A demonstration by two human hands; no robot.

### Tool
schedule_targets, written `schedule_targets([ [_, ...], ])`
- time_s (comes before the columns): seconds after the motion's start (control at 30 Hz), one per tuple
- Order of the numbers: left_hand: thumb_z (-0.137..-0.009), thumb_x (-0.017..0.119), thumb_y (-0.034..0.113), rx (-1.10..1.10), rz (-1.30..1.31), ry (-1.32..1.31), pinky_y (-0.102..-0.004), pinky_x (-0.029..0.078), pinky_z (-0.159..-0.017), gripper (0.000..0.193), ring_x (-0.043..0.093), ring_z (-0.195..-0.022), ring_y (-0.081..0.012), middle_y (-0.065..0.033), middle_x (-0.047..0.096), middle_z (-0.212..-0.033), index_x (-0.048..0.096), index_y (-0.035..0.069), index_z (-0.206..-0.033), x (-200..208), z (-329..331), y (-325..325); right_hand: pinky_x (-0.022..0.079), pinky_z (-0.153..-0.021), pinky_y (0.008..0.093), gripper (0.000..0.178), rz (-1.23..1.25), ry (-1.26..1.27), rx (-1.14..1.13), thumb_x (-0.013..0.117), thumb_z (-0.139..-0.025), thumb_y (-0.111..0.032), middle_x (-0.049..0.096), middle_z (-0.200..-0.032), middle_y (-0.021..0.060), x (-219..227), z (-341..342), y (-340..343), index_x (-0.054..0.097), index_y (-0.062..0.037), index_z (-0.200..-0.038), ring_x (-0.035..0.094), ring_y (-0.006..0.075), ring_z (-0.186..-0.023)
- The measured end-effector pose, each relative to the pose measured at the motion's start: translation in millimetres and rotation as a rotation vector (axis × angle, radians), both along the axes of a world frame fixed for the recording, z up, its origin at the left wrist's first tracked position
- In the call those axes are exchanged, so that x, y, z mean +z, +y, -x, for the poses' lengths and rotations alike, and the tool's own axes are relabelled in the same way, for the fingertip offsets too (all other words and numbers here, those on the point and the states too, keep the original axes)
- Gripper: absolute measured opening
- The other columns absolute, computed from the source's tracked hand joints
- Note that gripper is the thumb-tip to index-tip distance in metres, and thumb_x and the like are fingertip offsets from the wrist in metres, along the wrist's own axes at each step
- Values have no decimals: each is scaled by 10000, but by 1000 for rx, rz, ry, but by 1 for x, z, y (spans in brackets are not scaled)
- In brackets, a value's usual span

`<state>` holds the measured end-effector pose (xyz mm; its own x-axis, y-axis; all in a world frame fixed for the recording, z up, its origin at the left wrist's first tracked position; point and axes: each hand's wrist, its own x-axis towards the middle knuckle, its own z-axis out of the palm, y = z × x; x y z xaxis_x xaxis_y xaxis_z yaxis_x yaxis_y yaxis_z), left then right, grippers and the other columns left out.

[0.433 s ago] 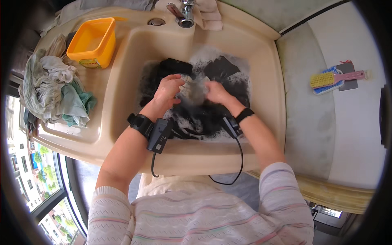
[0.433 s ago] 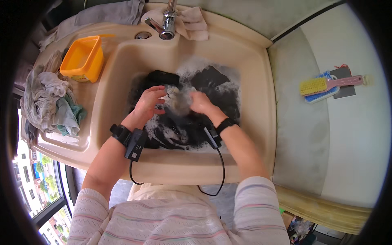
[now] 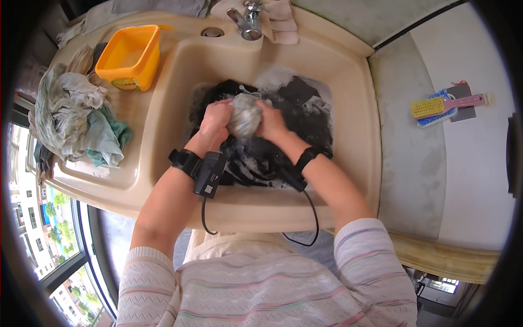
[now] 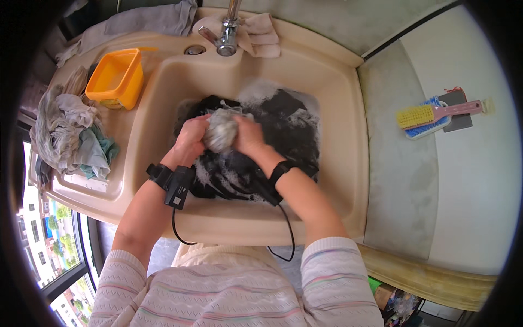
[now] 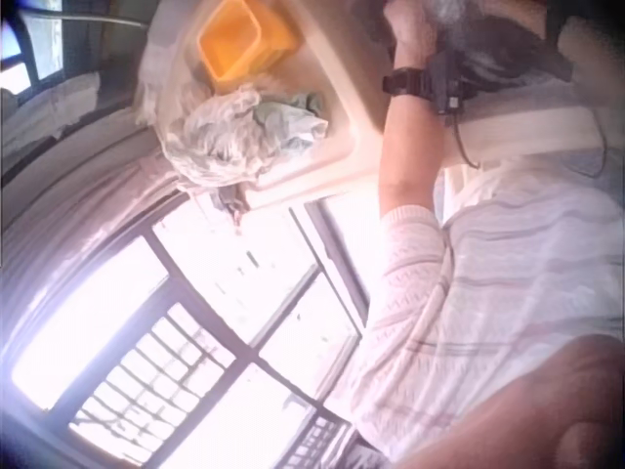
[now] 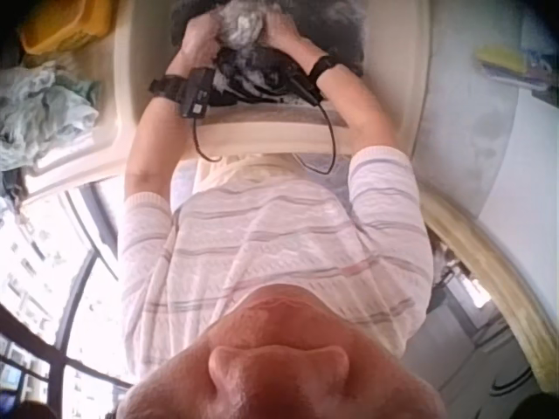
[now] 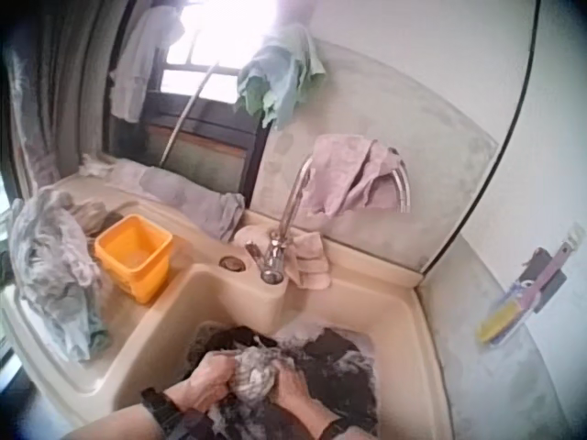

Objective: The person is hand washing various items of clothing in a laundry sink with soapy water.

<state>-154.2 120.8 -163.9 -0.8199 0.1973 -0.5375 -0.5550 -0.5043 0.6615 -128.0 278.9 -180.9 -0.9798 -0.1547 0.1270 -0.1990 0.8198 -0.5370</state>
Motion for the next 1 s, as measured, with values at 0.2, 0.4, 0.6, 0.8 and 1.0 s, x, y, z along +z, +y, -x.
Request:
schedule_targets([
  [0.2, -707, 519, 60, -51, 318, 39, -363, 436, -713, 486, 513, -845, -187, -65, 515, -909, 441, 31, -1186, 9, -1, -16, 387, -889, 505, 390, -417, -520, -471, 571, -732, -142, 491, -1195, 102, -15, -4, 70, 502, -87, -1112, 409, 306, -1152],
  [0.4, -708, 563, 138, -295, 257, 62, -363, 435, -712, 531, 491, -858, -180, -46, 499, -888, 421, 50, -1212, 20, -13, -10, 443, -842, 417, 376, -668, -736, 9, 572, -705, -87, 542, -1117, 174, -5, -22, 66, 516, -40, -1074, 504, 350, -1053],
  [0.6, -823, 538, 344, -355, 66, -183, -533, 457, -722, 499, 487, -980, -354, -173, 499, -1061, 421, 49, -1208, 28, -23, 9, 448, -786, 397, 306, -291, -146, -10, 561, -665, -10, 568, -1029, 163, 81, -4, 54, 571, -44, -970, 539, 348, -954],
  [0.8, -831, 353, 616, -483, -597, -229, -486, 496, -671, 587, 601, -817, -291, -126, 603, -957, 544, 97, -1027, 23, -28, 4, 451, -816, 325, 375, 204, 38, 375, 557, -629, 98, 584, -998, 130, 156, -52, -25, 560, 3, -992, 568, 295, -946],
  [1.0, -810, 415, 617, -368, -513, -204, -416, 502, -653, 595, 594, -710, -290, -119, 600, -806, 561, 46, -885, 57, -24, -1, 452, -824, 312, 313, 349, -99, 480, 637, -655, 69, 584, -1004, 107, 156, -95, -30, 576, -8, -951, 576, 250, -942],
])
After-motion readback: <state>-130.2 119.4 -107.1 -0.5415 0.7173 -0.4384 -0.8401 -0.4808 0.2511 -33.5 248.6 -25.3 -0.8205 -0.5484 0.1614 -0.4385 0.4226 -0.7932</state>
